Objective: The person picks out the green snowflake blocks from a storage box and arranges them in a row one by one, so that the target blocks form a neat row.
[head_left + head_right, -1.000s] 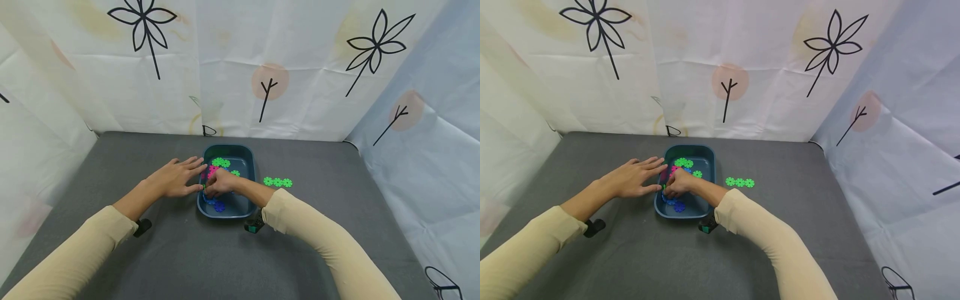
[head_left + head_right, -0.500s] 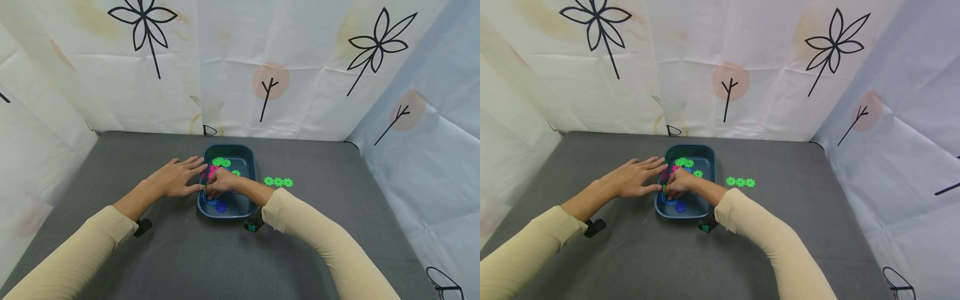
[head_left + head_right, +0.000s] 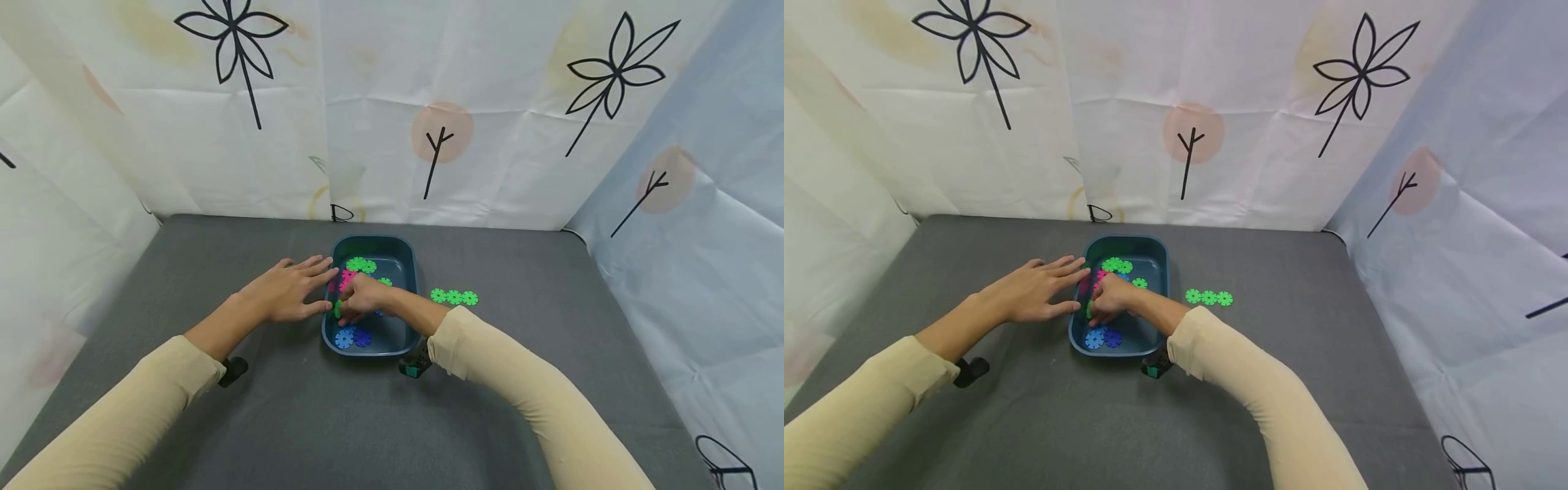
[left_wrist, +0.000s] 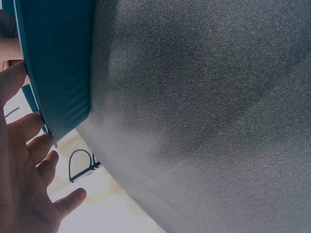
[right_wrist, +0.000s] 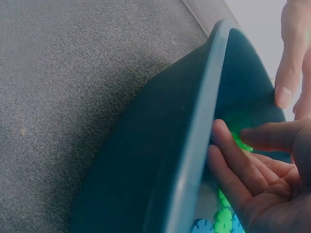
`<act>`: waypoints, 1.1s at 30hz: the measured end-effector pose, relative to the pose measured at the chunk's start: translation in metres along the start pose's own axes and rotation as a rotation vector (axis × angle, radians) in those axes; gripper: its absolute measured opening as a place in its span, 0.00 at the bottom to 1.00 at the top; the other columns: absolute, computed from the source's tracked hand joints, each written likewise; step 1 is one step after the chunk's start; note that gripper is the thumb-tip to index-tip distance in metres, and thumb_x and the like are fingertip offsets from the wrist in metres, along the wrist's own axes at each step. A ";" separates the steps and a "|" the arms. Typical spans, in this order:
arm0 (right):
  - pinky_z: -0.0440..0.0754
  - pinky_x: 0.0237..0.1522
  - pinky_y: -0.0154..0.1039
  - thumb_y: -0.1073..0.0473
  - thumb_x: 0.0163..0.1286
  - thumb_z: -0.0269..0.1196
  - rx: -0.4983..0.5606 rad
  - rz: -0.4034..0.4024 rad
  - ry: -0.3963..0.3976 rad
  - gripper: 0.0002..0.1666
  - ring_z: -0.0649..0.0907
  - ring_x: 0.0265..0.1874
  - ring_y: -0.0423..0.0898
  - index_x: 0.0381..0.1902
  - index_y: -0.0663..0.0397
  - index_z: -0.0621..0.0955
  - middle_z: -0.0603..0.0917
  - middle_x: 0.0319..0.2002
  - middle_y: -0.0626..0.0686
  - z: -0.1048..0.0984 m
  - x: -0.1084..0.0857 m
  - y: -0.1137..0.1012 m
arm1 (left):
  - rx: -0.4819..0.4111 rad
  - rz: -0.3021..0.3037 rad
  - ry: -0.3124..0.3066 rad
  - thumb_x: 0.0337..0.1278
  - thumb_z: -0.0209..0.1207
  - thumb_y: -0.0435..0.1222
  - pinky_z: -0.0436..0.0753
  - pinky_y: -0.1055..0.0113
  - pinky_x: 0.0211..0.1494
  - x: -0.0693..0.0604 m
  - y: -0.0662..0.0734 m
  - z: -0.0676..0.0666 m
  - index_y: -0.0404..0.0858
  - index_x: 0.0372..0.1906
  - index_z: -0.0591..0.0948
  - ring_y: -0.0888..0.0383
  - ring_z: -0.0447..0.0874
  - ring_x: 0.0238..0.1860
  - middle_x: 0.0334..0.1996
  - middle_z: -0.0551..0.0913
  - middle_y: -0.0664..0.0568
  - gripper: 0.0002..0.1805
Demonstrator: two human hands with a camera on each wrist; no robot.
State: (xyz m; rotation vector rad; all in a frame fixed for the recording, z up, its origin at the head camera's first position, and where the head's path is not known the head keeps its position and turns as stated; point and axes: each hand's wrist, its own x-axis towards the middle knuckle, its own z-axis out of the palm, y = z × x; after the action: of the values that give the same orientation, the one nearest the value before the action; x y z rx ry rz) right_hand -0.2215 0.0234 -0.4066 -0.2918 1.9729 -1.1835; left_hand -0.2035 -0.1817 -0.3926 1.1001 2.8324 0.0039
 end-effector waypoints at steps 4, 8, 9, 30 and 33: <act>0.84 0.49 0.49 0.73 0.72 0.56 0.000 0.006 0.014 0.22 0.88 0.44 0.60 0.62 0.77 0.73 0.87 0.41 0.68 0.000 -0.001 -0.001 | 0.004 -0.005 0.000 0.68 0.53 0.57 0.65 0.34 0.66 0.000 0.000 0.000 0.37 0.74 0.66 0.41 0.59 0.75 0.75 0.62 0.40 0.39; 0.84 0.49 0.49 0.73 0.71 0.56 0.009 0.016 0.017 0.25 0.88 0.42 0.59 0.65 0.76 0.71 0.87 0.40 0.69 -0.001 -0.001 -0.001 | 0.006 -0.004 -0.001 0.68 0.53 0.57 0.65 0.34 0.65 0.001 -0.001 0.000 0.37 0.74 0.66 0.41 0.59 0.75 0.75 0.62 0.40 0.39; 0.84 0.49 0.49 0.73 0.71 0.56 0.012 0.019 0.017 0.25 0.88 0.42 0.59 0.65 0.76 0.70 0.87 0.40 0.69 -0.001 -0.001 -0.001 | 0.003 -0.002 -0.002 0.68 0.53 0.57 0.65 0.33 0.65 0.001 -0.001 0.001 0.37 0.74 0.66 0.41 0.58 0.75 0.75 0.61 0.40 0.39; 0.82 0.52 0.50 0.70 0.71 0.55 -0.063 -0.068 0.017 0.23 0.88 0.43 0.59 0.63 0.69 0.75 0.89 0.33 0.60 -0.034 -0.047 -0.008 | -0.003 -0.029 -0.030 0.67 0.53 0.58 0.63 0.32 0.66 0.002 0.001 0.000 0.38 0.75 0.65 0.40 0.57 0.75 0.75 0.60 0.40 0.40; 0.82 0.52 0.51 0.71 0.71 0.54 -0.079 -0.088 0.025 0.22 0.88 0.43 0.59 0.62 0.69 0.76 0.89 0.33 0.61 -0.044 -0.061 -0.007 | -0.004 -0.036 -0.034 0.67 0.53 0.58 0.63 0.32 0.66 0.003 0.001 0.000 0.38 0.75 0.64 0.40 0.56 0.75 0.75 0.60 0.40 0.40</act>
State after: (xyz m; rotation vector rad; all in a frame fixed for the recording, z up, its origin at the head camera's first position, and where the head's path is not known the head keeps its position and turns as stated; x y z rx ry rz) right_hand -0.2151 0.0815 -0.3583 -0.4100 2.0496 -1.1715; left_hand -0.2045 -0.1789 -0.3933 1.0379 2.8198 -0.0114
